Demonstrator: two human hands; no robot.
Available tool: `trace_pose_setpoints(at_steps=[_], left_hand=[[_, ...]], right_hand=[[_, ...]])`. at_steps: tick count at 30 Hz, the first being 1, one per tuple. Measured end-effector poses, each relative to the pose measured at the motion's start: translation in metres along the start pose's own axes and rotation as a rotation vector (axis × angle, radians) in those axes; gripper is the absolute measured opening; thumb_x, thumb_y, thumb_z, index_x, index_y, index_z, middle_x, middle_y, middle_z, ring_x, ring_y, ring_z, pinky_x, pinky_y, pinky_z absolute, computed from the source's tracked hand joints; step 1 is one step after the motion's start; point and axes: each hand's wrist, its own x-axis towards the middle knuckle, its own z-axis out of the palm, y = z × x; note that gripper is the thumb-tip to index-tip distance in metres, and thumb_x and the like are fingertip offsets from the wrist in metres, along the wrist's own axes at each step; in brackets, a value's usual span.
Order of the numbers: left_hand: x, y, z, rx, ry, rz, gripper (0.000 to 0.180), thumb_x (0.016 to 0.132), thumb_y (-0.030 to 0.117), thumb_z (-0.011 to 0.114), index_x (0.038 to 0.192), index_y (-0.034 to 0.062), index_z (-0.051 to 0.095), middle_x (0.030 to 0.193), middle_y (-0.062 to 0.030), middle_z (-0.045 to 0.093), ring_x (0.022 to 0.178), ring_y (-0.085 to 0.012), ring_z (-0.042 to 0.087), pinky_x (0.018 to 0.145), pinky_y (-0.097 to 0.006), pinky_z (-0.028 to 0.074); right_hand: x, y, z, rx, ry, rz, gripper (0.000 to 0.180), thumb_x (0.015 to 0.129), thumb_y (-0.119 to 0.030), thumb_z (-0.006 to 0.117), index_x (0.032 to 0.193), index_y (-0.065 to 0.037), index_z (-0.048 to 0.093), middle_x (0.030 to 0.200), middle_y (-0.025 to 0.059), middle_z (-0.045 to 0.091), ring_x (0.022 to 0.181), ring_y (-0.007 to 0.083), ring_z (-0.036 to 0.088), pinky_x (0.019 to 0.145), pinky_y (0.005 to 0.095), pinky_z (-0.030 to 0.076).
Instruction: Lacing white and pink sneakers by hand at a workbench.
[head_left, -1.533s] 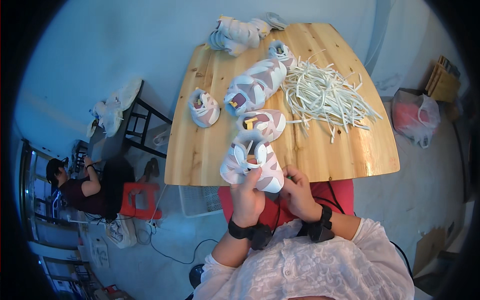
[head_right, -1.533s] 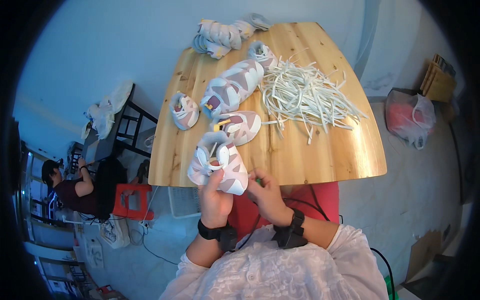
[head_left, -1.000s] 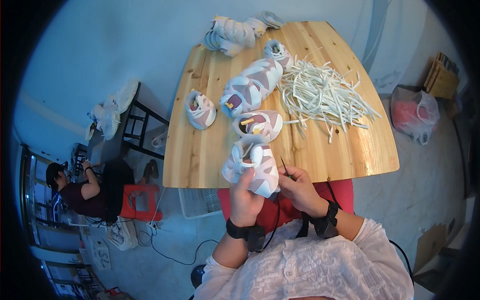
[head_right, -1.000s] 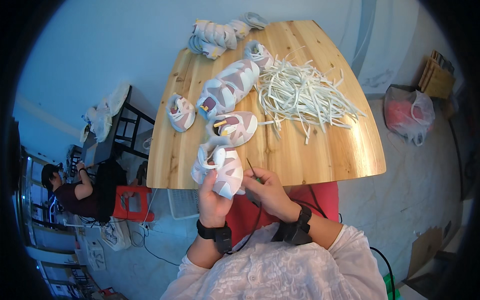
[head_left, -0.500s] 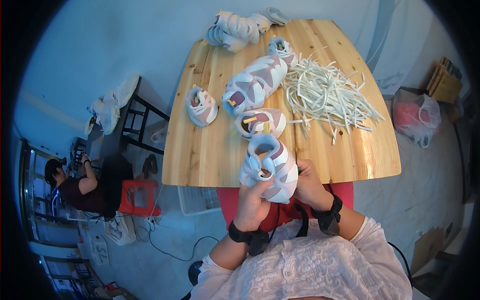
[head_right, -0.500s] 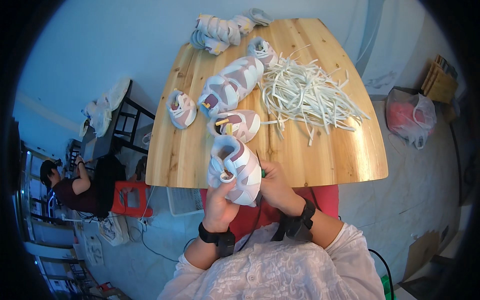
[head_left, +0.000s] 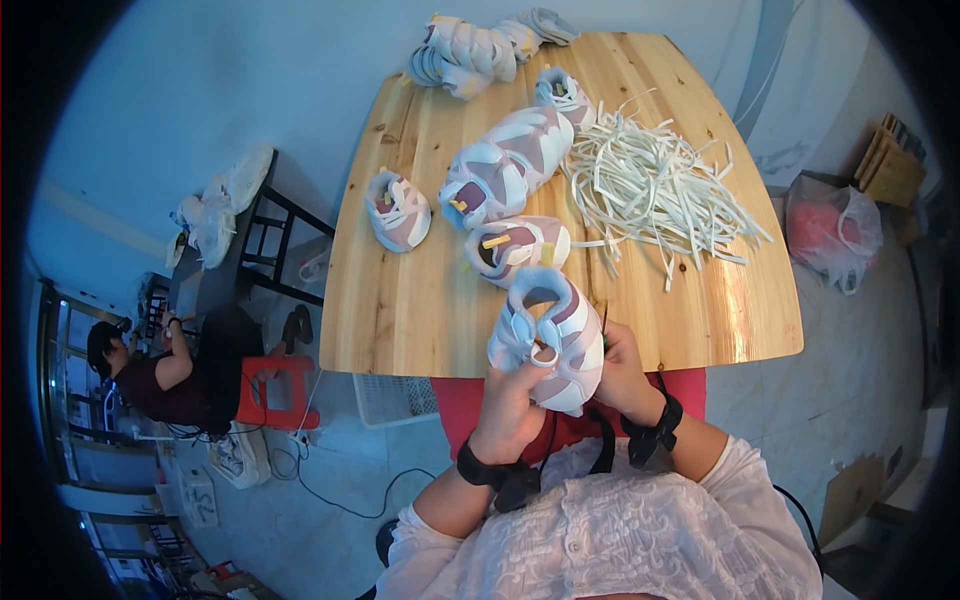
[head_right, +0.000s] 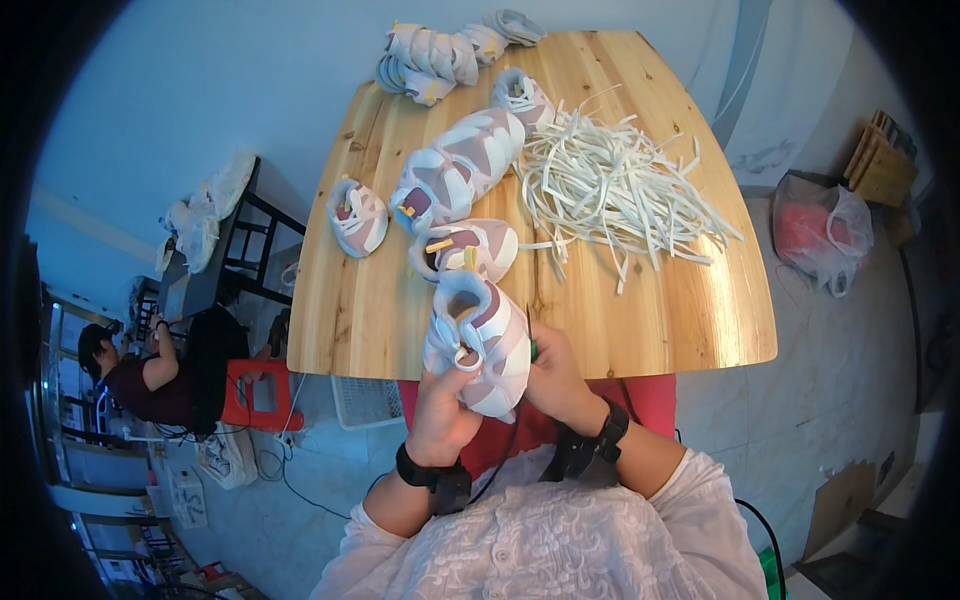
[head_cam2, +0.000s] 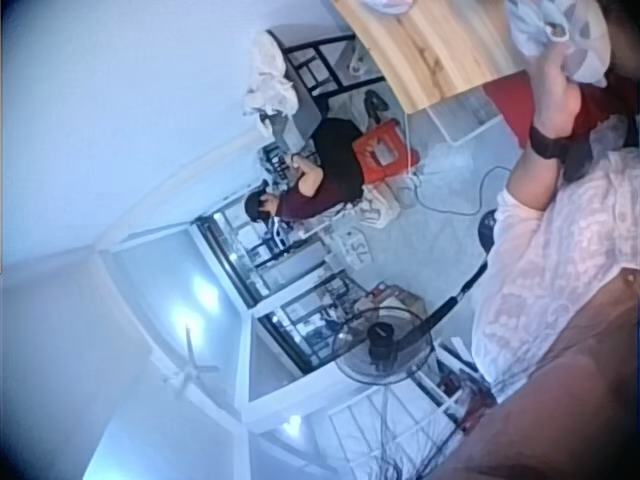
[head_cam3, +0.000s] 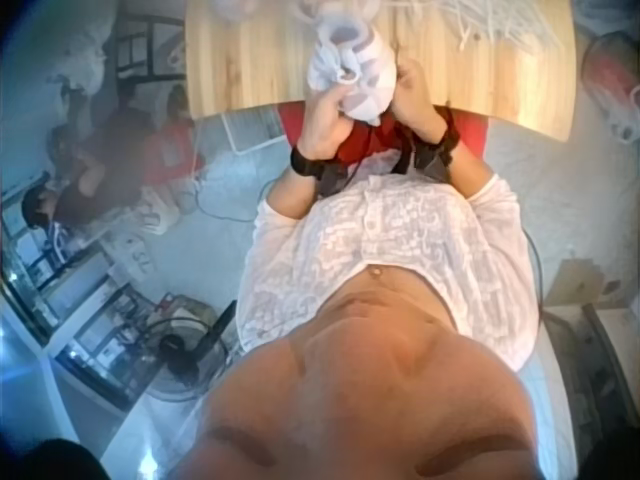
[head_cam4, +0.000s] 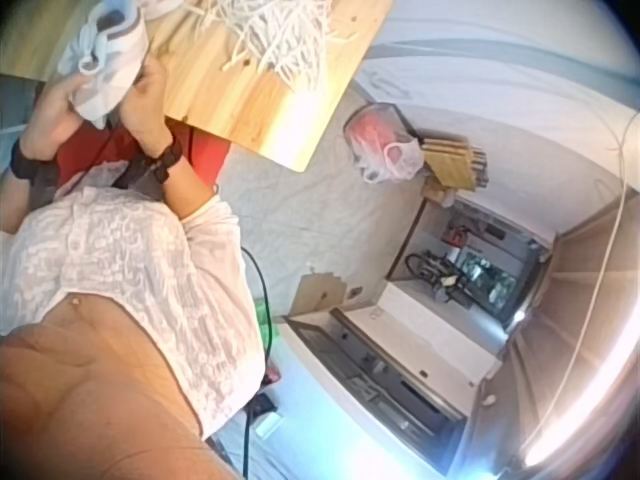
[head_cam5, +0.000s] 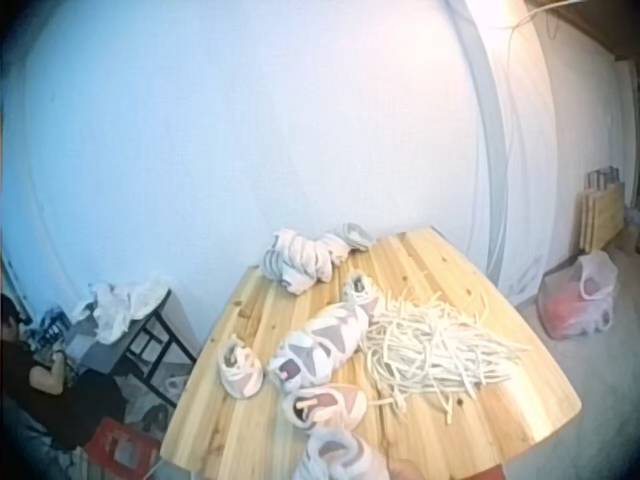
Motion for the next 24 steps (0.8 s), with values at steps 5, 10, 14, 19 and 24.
trace_pose_setpoints(at_steps=[5, 10, 14, 19, 24], left_hand=[[0.002, -0.001, -0.002, 0.095, -0.039, 0.007, 0.053, 0.083, 0.003, 0.060, 0.132, 0.0079, 0.039, 0.121, -0.0048, 0.053, 0.112, -0.0181, 0.053, 0.094, -0.037, 0.046], [-0.001, 0.002, 0.004, 0.111, -0.082, -0.015, 0.053, 0.083, 0.004, 0.060, 0.132, 0.0076, 0.039, 0.121, -0.0047, 0.053, 0.112, -0.0179, 0.053, 0.095, -0.036, 0.045], [-0.002, -0.003, 0.001, 0.106, -0.087, -0.031, 0.053, 0.083, 0.004, 0.061, 0.132, 0.0079, 0.039, 0.121, -0.0046, 0.053, 0.112, -0.0180, 0.053, 0.095, -0.036, 0.045], [-0.004, -0.002, 0.003, 0.069, -0.116, -0.061, 0.052, 0.084, 0.005, 0.061, 0.131, 0.0081, 0.039, 0.121, -0.0042, 0.053, 0.112, -0.0182, 0.053, 0.095, -0.037, 0.044], [-0.002, -0.003, 0.007, 0.057, -0.109, -0.054, 0.050, 0.085, 0.006, 0.061, 0.131, 0.0088, 0.040, 0.121, -0.0041, 0.053, 0.112, -0.0188, 0.053, 0.095, -0.038, 0.045]], right_hand=[[-0.002, -0.006, 0.006, -0.208, -0.003, -0.143, 0.044, 0.085, -0.009, 0.065, 0.124, 0.001, 0.050, 0.118, 0.0067, 0.058, 0.108, 0.0130, 0.054, 0.091, 0.0294, 0.044], [-0.003, -0.011, -0.002, -0.203, -0.005, -0.126, 0.047, 0.083, -0.009, 0.067, 0.125, 0.000, 0.050, 0.119, 0.0072, 0.058, 0.108, 0.0130, 0.054, 0.091, 0.0288, 0.044], [-0.001, -0.013, -0.011, -0.240, -0.066, -0.161, 0.045, 0.083, -0.011, 0.068, 0.124, 0.000, 0.052, 0.118, 0.0070, 0.059, 0.106, 0.0129, 0.055, 0.089, 0.0286, 0.044], [0.005, -0.034, 0.001, -0.499, -0.001, -0.436, 0.045, 0.078, -0.016, 0.071, 0.117, 0.001, 0.056, 0.106, 0.0115, 0.060, 0.095, 0.0206, 0.060, 0.082, 0.0303, 0.045], [0.003, -0.028, 0.006, -0.553, 0.061, -0.461, 0.045, 0.077, -0.018, 0.071, 0.114, 0.002, 0.056, 0.101, 0.0123, 0.058, 0.091, 0.0250, 0.059, 0.079, 0.0317, 0.045]])
